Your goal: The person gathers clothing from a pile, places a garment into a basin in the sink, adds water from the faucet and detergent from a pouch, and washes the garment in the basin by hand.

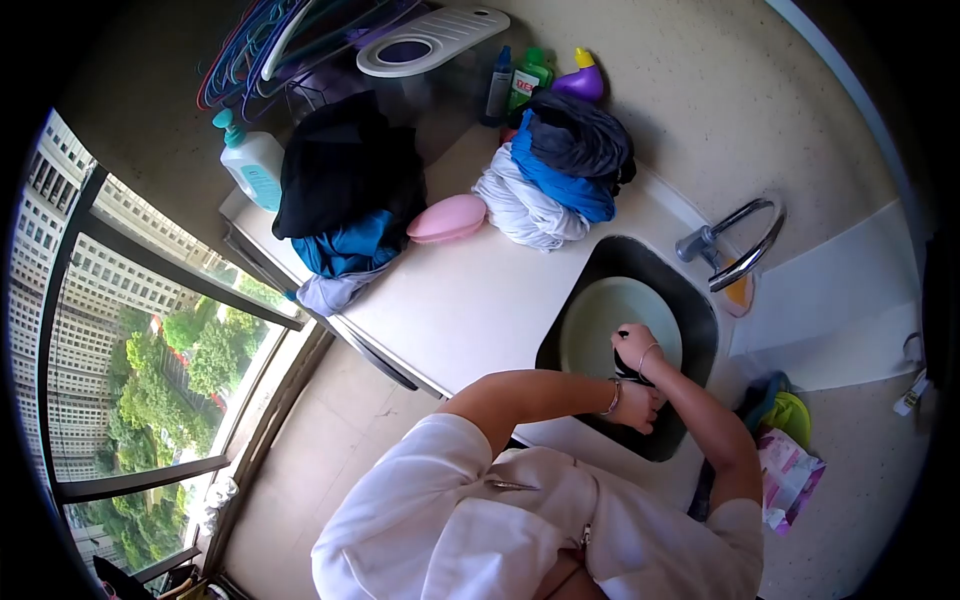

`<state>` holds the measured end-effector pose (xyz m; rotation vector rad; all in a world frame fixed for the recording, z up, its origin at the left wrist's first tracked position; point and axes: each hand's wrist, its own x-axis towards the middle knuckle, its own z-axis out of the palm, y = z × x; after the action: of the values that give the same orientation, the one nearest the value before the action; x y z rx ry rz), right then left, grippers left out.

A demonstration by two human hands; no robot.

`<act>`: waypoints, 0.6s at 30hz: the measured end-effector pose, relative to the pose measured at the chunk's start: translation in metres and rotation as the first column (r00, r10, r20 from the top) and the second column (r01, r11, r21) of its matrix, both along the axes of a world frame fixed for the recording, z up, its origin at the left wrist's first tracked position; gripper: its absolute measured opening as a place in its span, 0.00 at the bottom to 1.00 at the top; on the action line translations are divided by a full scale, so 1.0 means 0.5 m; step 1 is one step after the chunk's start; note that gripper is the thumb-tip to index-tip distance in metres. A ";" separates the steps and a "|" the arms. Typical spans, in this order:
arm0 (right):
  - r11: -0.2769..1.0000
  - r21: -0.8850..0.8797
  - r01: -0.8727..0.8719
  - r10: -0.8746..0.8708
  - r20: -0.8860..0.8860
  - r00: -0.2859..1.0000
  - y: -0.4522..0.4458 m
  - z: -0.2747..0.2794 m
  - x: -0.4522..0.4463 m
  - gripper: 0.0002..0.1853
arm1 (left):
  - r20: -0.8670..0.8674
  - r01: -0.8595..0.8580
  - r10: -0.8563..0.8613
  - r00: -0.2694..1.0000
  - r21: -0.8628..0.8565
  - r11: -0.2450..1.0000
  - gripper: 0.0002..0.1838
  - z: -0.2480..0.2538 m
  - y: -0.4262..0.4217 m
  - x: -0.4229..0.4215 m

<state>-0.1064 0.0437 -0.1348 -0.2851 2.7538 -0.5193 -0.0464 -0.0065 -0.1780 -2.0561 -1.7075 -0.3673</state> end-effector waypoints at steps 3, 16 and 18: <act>0.955 -0.297 -0.006 0.076 0.225 0.971 -0.010 -0.016 -0.019 0.15 | 0.055 -0.019 0.021 0.998 -0.040 0.999 0.13 0.074 -0.074 0.018; 0.163 -0.773 0.613 0.439 0.613 0.657 -0.145 0.149 0.090 0.26 | 0.924 -0.905 0.258 0.283 0.169 0.390 0.37 0.497 -0.560 -0.154; 0.251 -0.739 0.625 0.278 0.673 0.685 -0.109 0.137 0.118 0.22 | 0.832 -0.940 0.472 0.291 0.156 0.305 0.36 0.527 -0.610 -0.207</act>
<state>-0.0475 -0.0109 -0.0661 0.0575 1.3030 -1.9347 -0.1498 -0.3115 0.0853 -0.3338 -2.2787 -1.2358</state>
